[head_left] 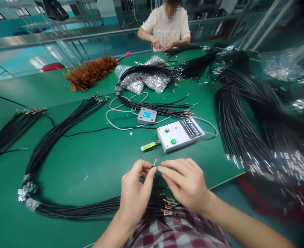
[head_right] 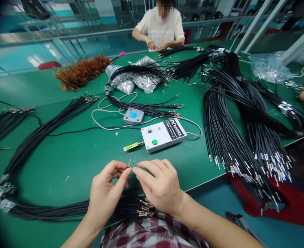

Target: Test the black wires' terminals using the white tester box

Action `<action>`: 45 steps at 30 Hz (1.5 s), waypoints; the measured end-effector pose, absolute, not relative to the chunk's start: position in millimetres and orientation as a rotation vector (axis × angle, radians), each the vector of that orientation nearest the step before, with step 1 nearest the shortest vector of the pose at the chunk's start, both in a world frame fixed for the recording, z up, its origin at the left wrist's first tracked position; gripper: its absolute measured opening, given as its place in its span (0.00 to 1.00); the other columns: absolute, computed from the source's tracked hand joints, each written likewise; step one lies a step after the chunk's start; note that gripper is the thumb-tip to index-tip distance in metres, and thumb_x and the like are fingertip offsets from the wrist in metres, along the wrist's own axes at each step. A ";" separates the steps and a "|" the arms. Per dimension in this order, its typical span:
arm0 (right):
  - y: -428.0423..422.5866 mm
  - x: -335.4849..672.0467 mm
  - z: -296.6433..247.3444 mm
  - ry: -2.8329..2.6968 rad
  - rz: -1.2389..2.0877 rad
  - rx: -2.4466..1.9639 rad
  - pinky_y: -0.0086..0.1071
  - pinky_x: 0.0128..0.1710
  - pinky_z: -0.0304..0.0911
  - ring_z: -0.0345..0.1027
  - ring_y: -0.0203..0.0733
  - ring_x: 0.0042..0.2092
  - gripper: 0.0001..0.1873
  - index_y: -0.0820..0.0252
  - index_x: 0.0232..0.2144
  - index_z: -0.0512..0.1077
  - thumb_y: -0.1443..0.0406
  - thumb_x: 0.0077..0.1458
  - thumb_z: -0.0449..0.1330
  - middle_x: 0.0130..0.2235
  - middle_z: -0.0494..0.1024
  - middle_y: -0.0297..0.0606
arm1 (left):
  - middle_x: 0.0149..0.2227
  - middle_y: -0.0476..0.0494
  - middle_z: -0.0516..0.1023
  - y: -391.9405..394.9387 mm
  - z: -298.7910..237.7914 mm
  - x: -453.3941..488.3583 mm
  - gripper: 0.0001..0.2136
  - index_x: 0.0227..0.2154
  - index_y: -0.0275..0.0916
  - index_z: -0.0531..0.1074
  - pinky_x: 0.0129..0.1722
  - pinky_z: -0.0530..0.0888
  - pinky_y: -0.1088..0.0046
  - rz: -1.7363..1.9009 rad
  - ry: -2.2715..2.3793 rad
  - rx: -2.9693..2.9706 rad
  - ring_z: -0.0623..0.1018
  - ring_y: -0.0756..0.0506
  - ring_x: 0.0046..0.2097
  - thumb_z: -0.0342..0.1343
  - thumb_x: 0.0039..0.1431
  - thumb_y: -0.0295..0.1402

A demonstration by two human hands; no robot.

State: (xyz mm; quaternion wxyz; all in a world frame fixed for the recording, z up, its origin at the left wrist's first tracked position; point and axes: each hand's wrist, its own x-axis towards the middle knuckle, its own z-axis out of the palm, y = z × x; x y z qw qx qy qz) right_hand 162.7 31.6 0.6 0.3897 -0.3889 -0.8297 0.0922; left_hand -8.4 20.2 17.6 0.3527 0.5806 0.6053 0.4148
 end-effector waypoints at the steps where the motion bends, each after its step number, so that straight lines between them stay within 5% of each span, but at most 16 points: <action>1: 32.8 161.0 1.0 -2.033 0.343 -1.010 0.37 0.39 0.64 0.73 0.42 0.41 0.13 0.55 0.46 0.74 0.70 0.60 0.57 0.42 0.80 0.40 | 0.25 0.51 0.75 20.2 17.6 -8.3 0.04 0.30 0.39 0.70 0.25 0.71 0.78 1.074 1.566 1.503 0.74 0.50 0.25 0.57 0.59 0.32; 6: 44.2 148.1 5.5 -1.580 0.948 -1.140 0.31 0.31 0.66 0.71 0.37 0.32 0.05 0.58 0.37 0.76 0.66 0.56 0.62 0.34 0.77 0.36 | 0.25 0.50 0.75 19.6 17.3 -7.2 0.04 0.29 0.39 0.71 0.24 0.71 0.78 1.068 1.570 1.489 0.75 0.50 0.26 0.57 0.58 0.32; 13: 49.4 129.4 6.2 -1.121 1.548 -1.081 0.29 0.29 0.65 0.68 0.34 0.28 0.10 0.60 0.28 0.75 0.59 0.48 0.67 0.28 0.78 0.34 | 0.24 0.51 0.74 18.6 17.2 -7.9 0.05 0.28 0.37 0.70 0.23 0.70 0.78 1.108 1.476 1.284 0.73 0.52 0.23 0.59 0.57 0.33; 20: 47.6 120.6 -4.0 -0.695 1.903 -0.995 0.25 0.22 0.46 0.49 0.27 0.22 0.16 0.62 0.23 0.75 0.56 0.39 0.72 0.19 0.67 0.27 | 0.20 0.55 0.72 24.6 7.6 -9.6 0.10 0.29 0.36 0.66 0.18 0.66 0.81 1.133 1.153 0.822 0.70 0.55 0.16 0.61 0.55 0.34; 26: 48.8 122.0 -5.7 -0.720 1.907 -0.957 0.27 0.23 0.42 0.49 0.28 0.23 0.16 0.62 0.32 0.78 0.55 0.44 0.70 0.23 0.68 0.28 | 0.20 0.55 0.72 25.9 6.8 -10.5 0.11 0.28 0.36 0.66 0.17 0.63 0.83 1.114 1.124 0.778 0.68 0.57 0.16 0.63 0.54 0.35; 30: 52.7 119.3 -3.7 -0.707 1.935 -0.937 0.27 0.23 0.42 0.49 0.28 0.23 0.15 0.62 0.24 0.75 0.56 0.42 0.71 0.20 0.65 0.27 | 0.21 0.54 0.71 25.8 7.9 -9.3 0.11 0.29 0.35 0.67 0.17 0.59 0.86 1.104 1.208 0.820 0.65 0.58 0.18 0.64 0.53 0.35; 34: 55.1 122.5 -0.9 -0.748 1.915 -0.948 0.26 0.24 0.45 0.51 0.27 0.22 0.17 0.63 0.26 0.75 0.56 0.41 0.72 0.21 0.68 0.27 | 0.25 0.51 0.73 25.2 8.4 -6.3 0.09 0.28 0.35 0.69 0.27 0.70 0.82 1.200 1.299 0.969 0.73 0.53 0.27 0.64 0.52 0.32; 40: 52.8 129.5 -2.9 -0.973 1.785 -0.989 0.26 0.23 0.48 0.54 0.27 0.21 0.20 0.63 0.29 0.73 0.51 0.46 0.68 0.23 0.70 0.28 | 0.39 0.45 0.73 27.9 4.7 -1.3 0.12 0.44 0.40 0.72 0.29 0.74 0.75 1.230 1.242 1.223 0.76 0.50 0.31 0.60 0.56 0.33; 45: 53.1 127.3 -6.8 -0.952 1.768 -1.026 0.25 0.23 0.48 0.53 0.27 0.20 0.22 0.63 0.27 0.72 0.50 0.43 0.69 0.17 0.64 0.25 | 0.36 0.45 0.70 34.5 -1.8 3.8 0.04 0.29 0.39 0.78 0.30 0.74 0.78 1.346 1.304 1.333 0.75 0.48 0.35 0.61 0.54 0.33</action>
